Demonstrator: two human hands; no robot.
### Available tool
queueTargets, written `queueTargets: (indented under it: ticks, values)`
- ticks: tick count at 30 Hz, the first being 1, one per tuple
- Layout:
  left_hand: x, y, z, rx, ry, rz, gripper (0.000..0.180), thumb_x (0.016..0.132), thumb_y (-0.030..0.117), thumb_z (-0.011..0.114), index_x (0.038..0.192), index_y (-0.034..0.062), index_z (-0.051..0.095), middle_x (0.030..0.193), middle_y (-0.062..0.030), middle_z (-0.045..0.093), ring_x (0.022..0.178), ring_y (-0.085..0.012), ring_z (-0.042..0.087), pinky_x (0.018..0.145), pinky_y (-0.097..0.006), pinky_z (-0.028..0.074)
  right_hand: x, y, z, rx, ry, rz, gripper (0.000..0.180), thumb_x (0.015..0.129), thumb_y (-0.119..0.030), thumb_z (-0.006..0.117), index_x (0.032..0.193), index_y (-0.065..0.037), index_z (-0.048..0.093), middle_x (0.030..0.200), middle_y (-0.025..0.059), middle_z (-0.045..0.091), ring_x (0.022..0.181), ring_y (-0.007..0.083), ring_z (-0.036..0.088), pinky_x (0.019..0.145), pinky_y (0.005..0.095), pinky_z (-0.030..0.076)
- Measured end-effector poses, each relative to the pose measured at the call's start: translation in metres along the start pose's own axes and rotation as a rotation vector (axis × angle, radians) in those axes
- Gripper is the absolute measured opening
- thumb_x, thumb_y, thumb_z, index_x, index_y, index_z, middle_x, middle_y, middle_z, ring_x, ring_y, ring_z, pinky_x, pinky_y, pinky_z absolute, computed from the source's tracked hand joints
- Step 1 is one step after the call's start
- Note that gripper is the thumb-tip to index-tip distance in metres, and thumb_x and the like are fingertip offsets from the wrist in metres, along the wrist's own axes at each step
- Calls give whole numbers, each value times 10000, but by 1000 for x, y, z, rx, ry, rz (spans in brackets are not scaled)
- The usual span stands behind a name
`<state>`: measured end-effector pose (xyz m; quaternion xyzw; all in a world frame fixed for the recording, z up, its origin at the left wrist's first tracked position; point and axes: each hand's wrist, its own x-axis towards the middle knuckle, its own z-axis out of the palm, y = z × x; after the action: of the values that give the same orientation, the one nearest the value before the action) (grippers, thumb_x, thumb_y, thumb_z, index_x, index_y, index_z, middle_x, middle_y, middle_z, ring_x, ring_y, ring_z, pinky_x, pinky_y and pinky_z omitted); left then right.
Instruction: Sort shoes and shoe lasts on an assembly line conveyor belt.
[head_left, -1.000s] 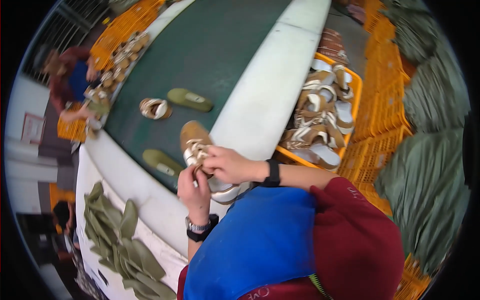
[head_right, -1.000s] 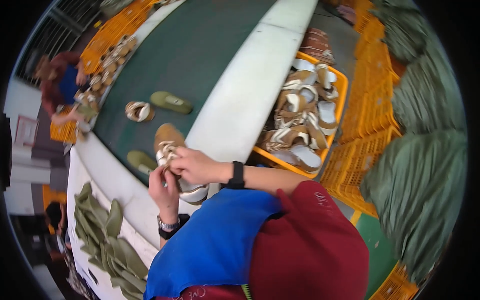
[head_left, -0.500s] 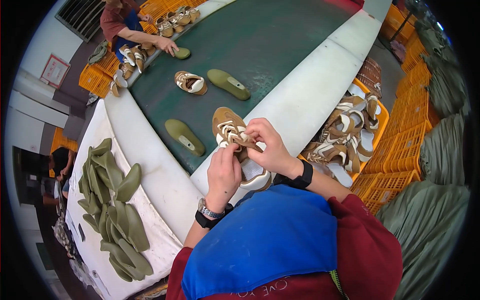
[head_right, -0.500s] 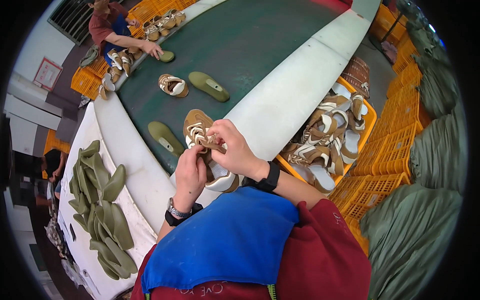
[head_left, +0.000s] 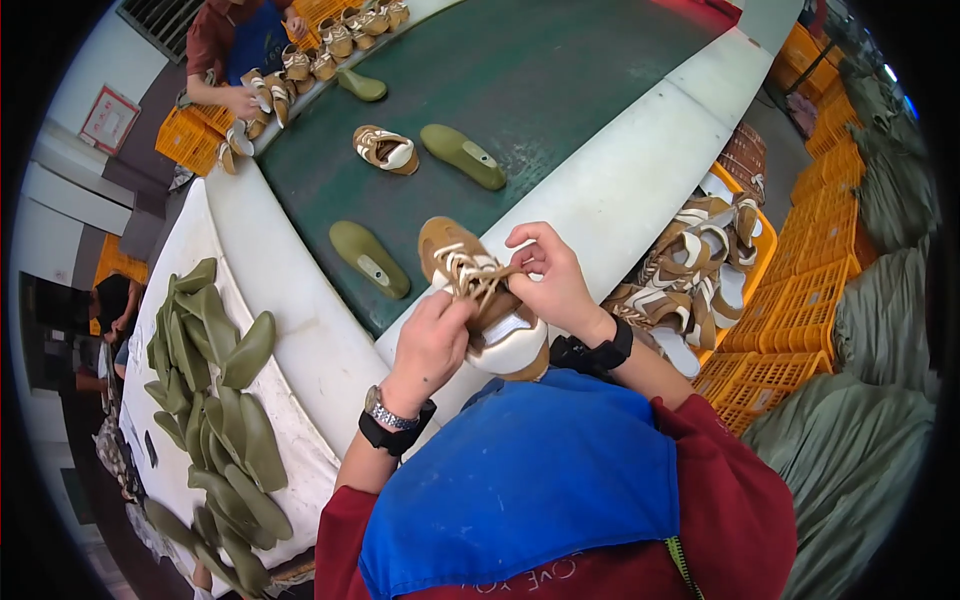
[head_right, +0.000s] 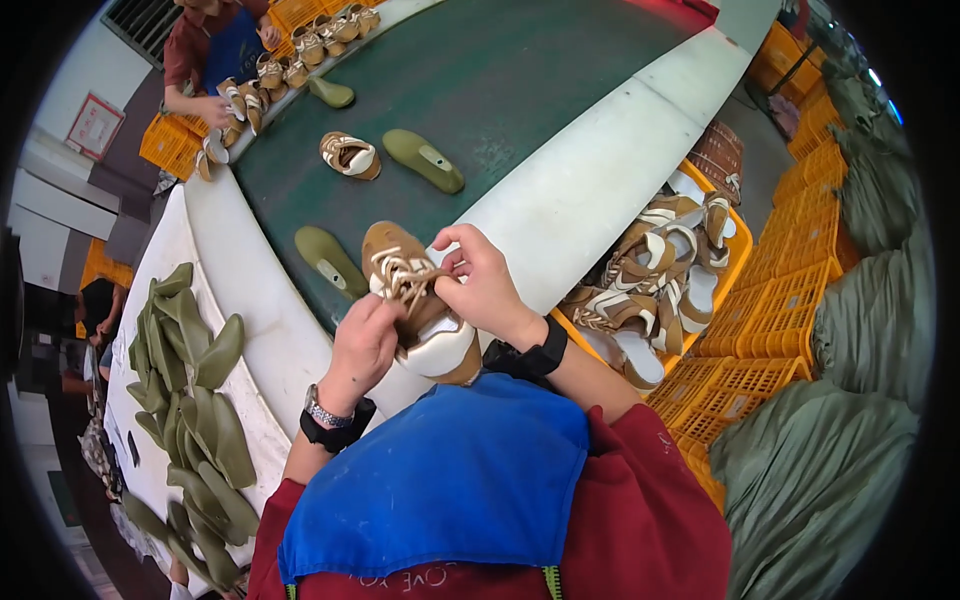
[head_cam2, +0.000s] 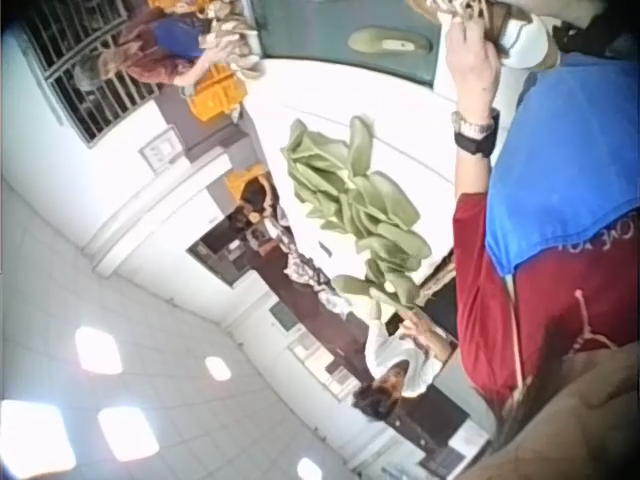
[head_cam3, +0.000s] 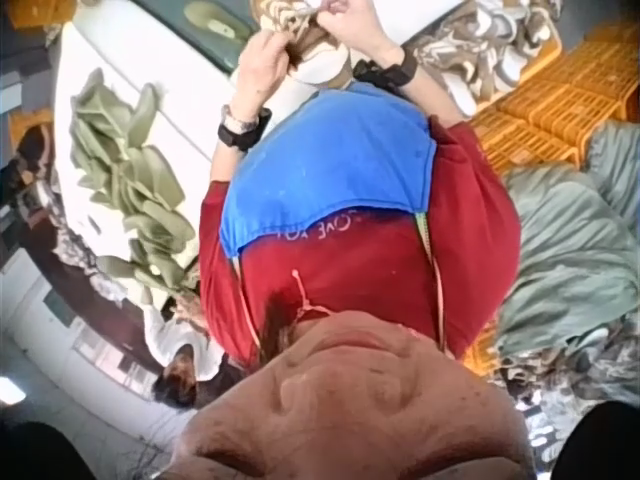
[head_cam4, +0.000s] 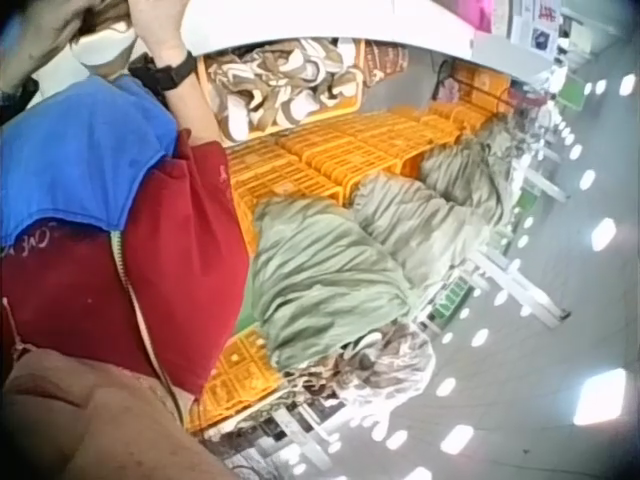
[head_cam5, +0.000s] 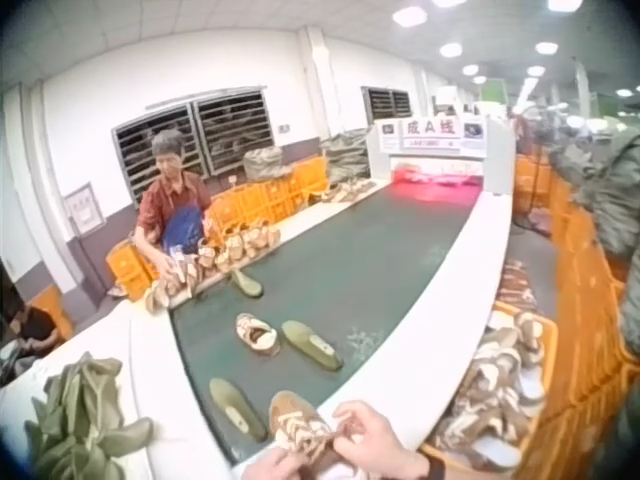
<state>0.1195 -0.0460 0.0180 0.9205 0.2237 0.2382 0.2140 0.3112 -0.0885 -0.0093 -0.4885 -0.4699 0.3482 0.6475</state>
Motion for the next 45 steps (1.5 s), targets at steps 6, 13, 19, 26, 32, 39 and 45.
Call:
queueTargets:
  ticks: [6,13,19,26,32,39,45]
  values:
    - [19,13,5,295,207,-83,433,689,96,710,1086,36,548,1097,-133,528,991,-315,539,808,-373,482,8,-15,10,-201,-220,-93,304,723,116,534,1002,-2,509,943,48,524,778,97,542,695,233,493]
    - [21,-13,-11,6,412,-204,200,769,9,625,969,15,641,891,-142,672,761,-273,662,700,-318,531,7,-21,11,-334,-236,-83,363,726,32,563,1069,-82,530,1000,77,543,749,187,568,651,303,488]
    - [16,-11,-11,-79,384,-261,216,762,28,649,977,19,632,936,-153,665,814,-309,654,717,-348,528,16,-39,18,-566,-334,-313,404,737,-71,630,1127,-117,531,1088,92,523,825,275,604,693,372,516]
    - [32,0,11,140,79,-240,593,690,46,689,1239,24,465,1245,-204,501,1145,-382,476,958,-443,395,18,0,25,-655,-238,-186,256,778,-117,571,1033,-101,549,906,110,611,826,335,613,681,425,500]
    - [26,-27,28,-49,-25,-274,541,696,-58,519,1226,-37,411,1195,-274,475,1068,-467,477,901,-436,414,10,33,14,-751,-210,-198,400,737,-82,595,1124,-136,507,901,100,560,770,317,606,611,420,500]
    - [18,-30,30,-54,133,-207,812,731,5,596,1436,45,195,1382,-255,354,1258,-368,419,1001,-392,372,11,18,7,-708,-184,-137,579,711,-31,610,1261,-145,466,935,115,546,765,327,601,637,413,490]
    - [-39,-74,22,-1520,-90,-945,554,926,209,518,1412,91,280,1361,-145,411,1188,-291,486,959,-444,429,20,26,39,-632,-193,-169,579,726,-26,603,1273,-125,443,967,124,545,786,331,599,658,413,493]
